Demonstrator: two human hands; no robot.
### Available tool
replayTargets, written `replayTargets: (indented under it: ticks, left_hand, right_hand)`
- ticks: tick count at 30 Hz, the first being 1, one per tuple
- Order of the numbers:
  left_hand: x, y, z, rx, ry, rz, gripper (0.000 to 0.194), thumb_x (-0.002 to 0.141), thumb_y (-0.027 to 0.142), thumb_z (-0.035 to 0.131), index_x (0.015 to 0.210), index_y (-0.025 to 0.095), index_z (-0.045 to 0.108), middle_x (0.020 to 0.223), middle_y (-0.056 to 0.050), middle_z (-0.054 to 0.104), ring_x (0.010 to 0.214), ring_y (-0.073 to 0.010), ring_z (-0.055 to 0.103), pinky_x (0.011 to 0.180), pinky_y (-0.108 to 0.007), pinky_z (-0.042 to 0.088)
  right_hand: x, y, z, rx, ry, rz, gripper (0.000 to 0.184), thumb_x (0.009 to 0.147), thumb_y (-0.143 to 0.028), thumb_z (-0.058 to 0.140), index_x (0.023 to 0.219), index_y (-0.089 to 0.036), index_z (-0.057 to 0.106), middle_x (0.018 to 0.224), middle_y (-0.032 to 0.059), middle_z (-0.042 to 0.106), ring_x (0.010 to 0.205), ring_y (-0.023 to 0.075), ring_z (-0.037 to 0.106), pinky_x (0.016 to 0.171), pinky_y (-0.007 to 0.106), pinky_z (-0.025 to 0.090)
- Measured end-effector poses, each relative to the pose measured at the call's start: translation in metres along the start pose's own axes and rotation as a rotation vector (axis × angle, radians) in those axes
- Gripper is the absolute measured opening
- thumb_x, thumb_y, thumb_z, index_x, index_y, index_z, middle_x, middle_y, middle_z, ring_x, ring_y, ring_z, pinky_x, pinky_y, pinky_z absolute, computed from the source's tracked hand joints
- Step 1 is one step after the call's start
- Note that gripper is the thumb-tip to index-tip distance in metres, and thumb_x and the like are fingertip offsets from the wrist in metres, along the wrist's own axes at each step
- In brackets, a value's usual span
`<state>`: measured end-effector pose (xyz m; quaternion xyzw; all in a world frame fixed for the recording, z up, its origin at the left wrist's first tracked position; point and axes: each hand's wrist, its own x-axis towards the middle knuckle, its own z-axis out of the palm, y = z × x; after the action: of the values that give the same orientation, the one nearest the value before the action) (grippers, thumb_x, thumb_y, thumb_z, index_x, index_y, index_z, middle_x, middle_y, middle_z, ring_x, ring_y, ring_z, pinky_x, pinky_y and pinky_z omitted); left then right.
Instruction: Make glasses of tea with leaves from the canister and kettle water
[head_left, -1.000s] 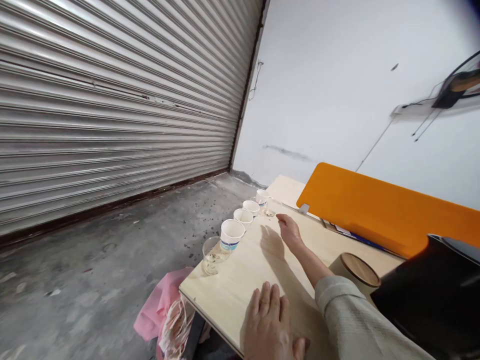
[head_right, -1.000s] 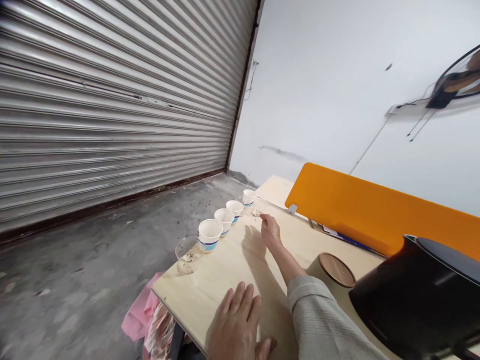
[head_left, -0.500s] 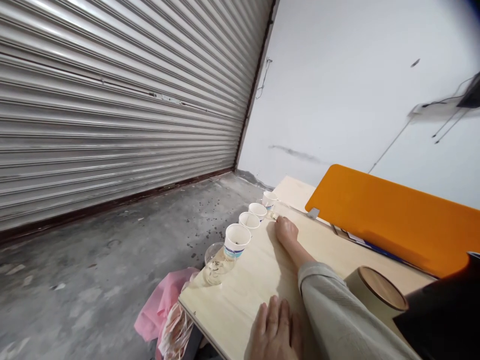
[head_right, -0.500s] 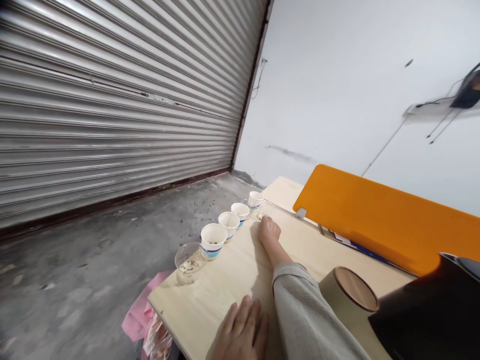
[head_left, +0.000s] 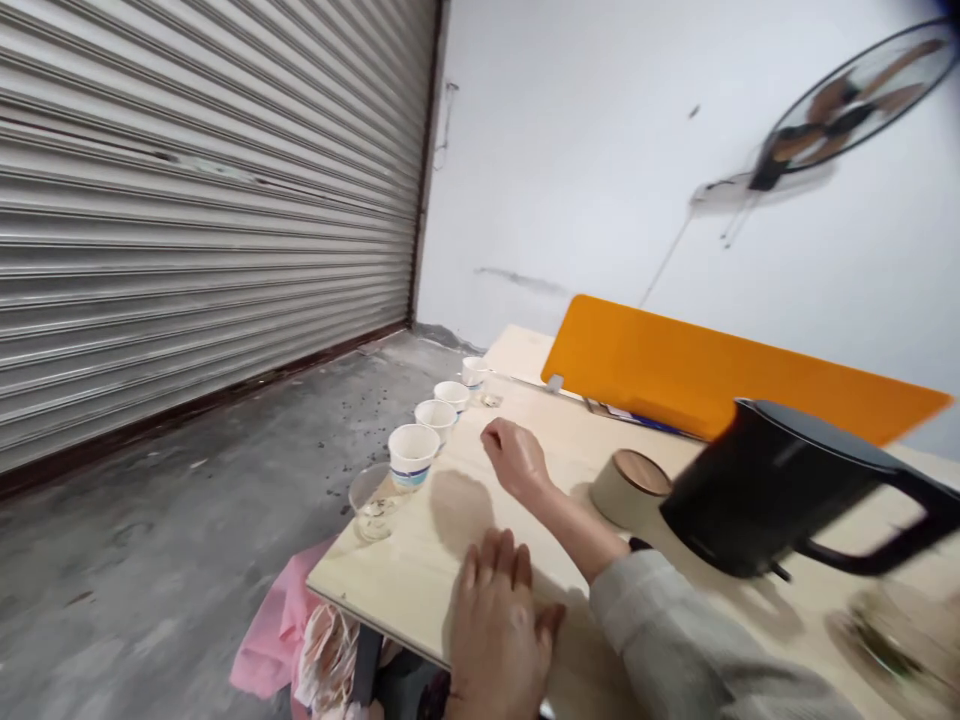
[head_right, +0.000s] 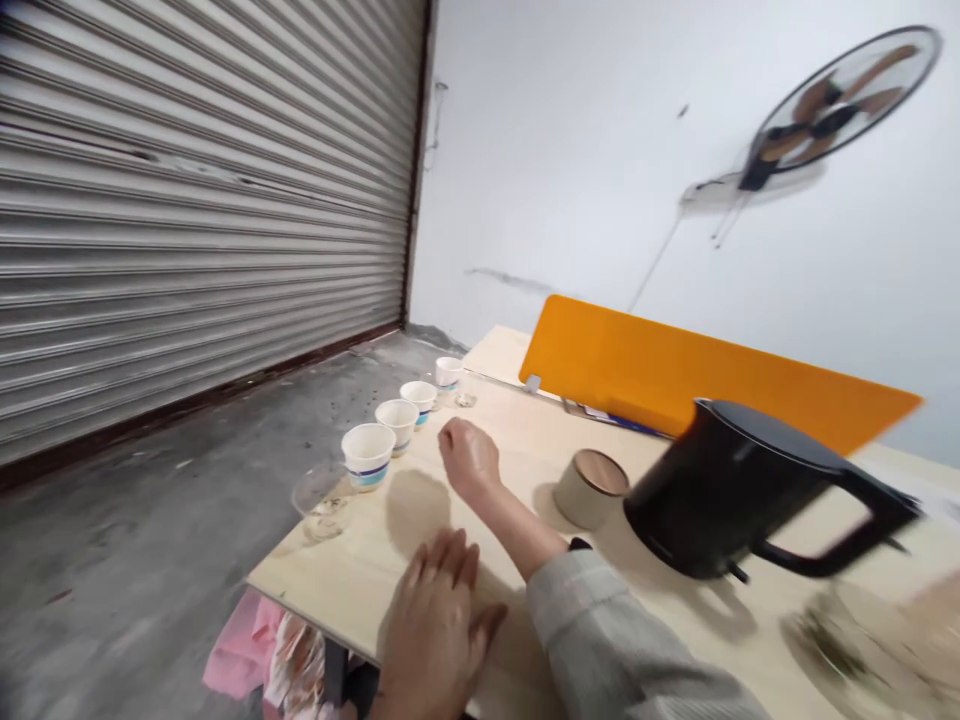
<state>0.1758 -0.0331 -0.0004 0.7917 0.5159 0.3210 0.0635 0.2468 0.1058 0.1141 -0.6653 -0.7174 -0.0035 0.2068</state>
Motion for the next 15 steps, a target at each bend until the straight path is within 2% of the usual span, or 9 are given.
replayTargets:
  ticks: [3, 6, 9, 11, 13, 15]
  left_hand:
    - [-0.001, -0.001, -0.007, 0.046, -0.032, 0.023, 0.052, 0.096, 0.047, 0.051, 0.134, 0.013, 0.064, 0.145, -0.015, 0.059, 0.142, -0.0338, 0.046, 0.117, -0.053, 0.038]
    - [-0.004, -0.004, -0.007, 0.116, -0.023, 0.071, 0.051, 0.099, 0.045, 0.048, 0.137, 0.013, 0.062, 0.148, -0.015, 0.056, 0.143, -0.0337, 0.046, 0.118, -0.053, 0.035]
    - [-0.006, -0.007, -0.005, 0.167, -0.037, 0.118, 0.053, 0.1, 0.046, 0.046, 0.136, 0.011, 0.062, 0.148, -0.016, 0.056, 0.143, -0.0352, 0.046, 0.117, -0.053, 0.036]
    - [-0.007, -0.009, -0.004, 0.187, -0.051, 0.14, 0.055, 0.1, 0.047, 0.044, 0.136, 0.01, 0.062, 0.148, -0.017, 0.056, 0.143, -0.036, 0.045, 0.116, -0.054, 0.036]
    - [-0.007, -0.011, -0.004, 0.215, -0.06, 0.15, 0.057, 0.101, 0.049, 0.042, 0.135, 0.009, 0.063, 0.147, -0.018, 0.057, 0.144, -0.0365, 0.044, 0.117, -0.054, 0.034]
    - [-0.007, -0.013, -0.003, 0.248, -0.072, 0.149, 0.056, 0.1, 0.048, 0.041, 0.135, 0.009, 0.063, 0.147, -0.017, 0.057, 0.144, -0.0355, 0.043, 0.118, -0.052, 0.033]
  right_hand:
    - [-0.076, 0.005, -0.03, 0.171, 0.043, -0.094, 0.016, 0.095, -0.023, 0.052, 0.087, -0.025, 0.066, 0.086, -0.0001, 0.072, 0.078, 0.015, 0.064, 0.069, 0.024, 0.044]
    - [-0.15, 0.038, -0.064, 0.278, 0.148, -0.077, 0.018, 0.095, -0.026, 0.053, 0.079, -0.024, 0.061, 0.076, -0.0001, 0.068, 0.069, 0.0148, 0.061, 0.063, 0.025, 0.042]
    - [-0.215, 0.094, -0.11, 0.165, 0.271, 0.076, 0.02, 0.094, -0.033, 0.053, 0.078, -0.024, 0.061, 0.073, 0.0011, 0.067, 0.066, 0.0164, 0.06, 0.062, 0.027, 0.043]
    - [-0.25, 0.137, -0.146, 0.062, 0.362, 0.229, 0.023, 0.092, -0.04, 0.053, 0.081, -0.024, 0.064, 0.07, 0.002, 0.067, 0.064, 0.0181, 0.06, 0.062, 0.029, 0.044]
    - [-0.275, 0.178, -0.182, -0.046, 0.437, 0.373, 0.028, 0.09, -0.046, 0.052, 0.078, -0.024, 0.066, 0.067, 0.0033, 0.067, 0.063, 0.0197, 0.061, 0.062, 0.031, 0.044]
    - [-0.288, 0.214, -0.215, -0.174, 0.533, 0.485, 0.03, 0.089, -0.048, 0.051, 0.082, -0.024, 0.068, 0.069, 0.0045, 0.069, 0.065, 0.0208, 0.063, 0.064, 0.031, 0.043]
